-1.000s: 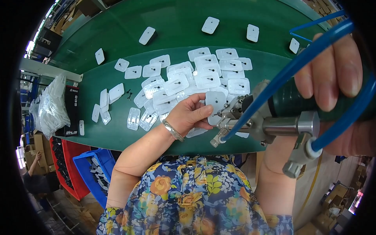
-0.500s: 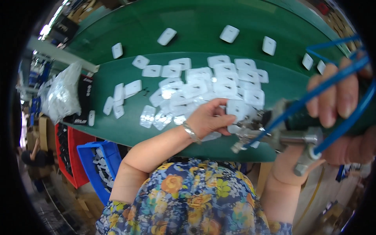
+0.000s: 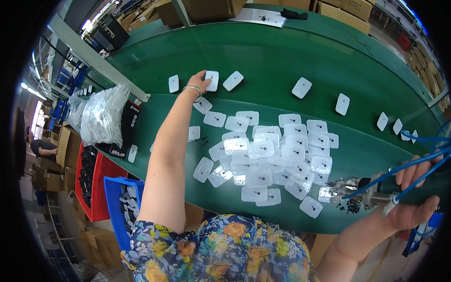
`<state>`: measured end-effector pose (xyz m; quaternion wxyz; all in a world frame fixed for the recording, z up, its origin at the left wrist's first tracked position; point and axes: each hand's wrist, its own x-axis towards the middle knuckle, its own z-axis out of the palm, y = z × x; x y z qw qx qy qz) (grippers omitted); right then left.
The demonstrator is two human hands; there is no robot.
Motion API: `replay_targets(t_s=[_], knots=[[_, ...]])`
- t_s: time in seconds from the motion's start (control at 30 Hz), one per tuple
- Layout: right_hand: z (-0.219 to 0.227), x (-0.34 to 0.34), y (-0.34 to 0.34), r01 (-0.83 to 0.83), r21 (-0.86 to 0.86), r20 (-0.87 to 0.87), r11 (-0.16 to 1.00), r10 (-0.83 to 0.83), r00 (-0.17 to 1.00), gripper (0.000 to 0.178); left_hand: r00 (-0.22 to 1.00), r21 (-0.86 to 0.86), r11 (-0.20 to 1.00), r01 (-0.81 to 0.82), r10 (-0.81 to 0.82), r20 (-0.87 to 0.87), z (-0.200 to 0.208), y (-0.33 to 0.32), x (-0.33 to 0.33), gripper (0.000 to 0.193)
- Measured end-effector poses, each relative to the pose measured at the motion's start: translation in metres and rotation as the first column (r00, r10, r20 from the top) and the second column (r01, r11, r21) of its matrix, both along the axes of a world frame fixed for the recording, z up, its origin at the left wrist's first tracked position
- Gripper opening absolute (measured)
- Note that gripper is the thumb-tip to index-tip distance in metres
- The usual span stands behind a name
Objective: The person assembles electronic components by securing them into plastic housings with screws using a pneumatic screwdriver.
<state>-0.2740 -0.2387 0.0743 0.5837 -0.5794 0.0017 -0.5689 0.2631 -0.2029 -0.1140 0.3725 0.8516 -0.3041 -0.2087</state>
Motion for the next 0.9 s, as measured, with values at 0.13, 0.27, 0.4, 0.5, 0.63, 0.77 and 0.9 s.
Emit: replay_targets(t_s=[0.13,0.27,0.4,0.5,0.63,0.77,0.9], knots=[[0.001,-0.002,-0.006,0.075,0.046,0.021,0.996,-0.076,0.997,0.049,0.897,0.393,0.918,-0.050,-0.133,0.422,0.012,-0.008,-0.004,0.044],[0.001,0.008,-0.011,0.101,-0.012,-0.025,0.995,-0.101,0.995,0.037,0.692,0.049,0.922,0.385,-0.323,0.645,0.017,-0.024,-0.023,0.047],[0.013,0.044,-0.005,0.359,-0.108,-0.194,0.927,-0.374,0.907,0.053,0.795,0.292,0.846,0.446,-0.524,0.306,-0.001,-0.058,-0.034,0.059],[0.015,0.051,0.000,0.434,-0.100,-0.198,0.895,-0.445,0.873,0.058,0.719,0.423,0.731,0.536,-0.658,0.225,0.000,-0.070,-0.034,0.064],[0.027,0.087,0.020,0.584,0.323,-0.044,0.745,-0.605,0.795,0.062,0.691,0.474,0.729,0.493,-0.660,0.296,0.016,-0.062,-0.062,0.059],[0.016,0.057,0.001,0.404,-0.220,-0.190,0.888,-0.445,0.875,0.061,0.794,-0.297,0.790,0.536,-0.592,-0.143,0.055,-0.009,-0.147,0.046],[0.024,0.077,0.005,0.253,-0.271,-0.098,0.929,-0.288,0.953,0.053,0.610,-0.340,0.748,0.570,-0.662,-0.435,0.043,0.071,-0.240,0.043]])
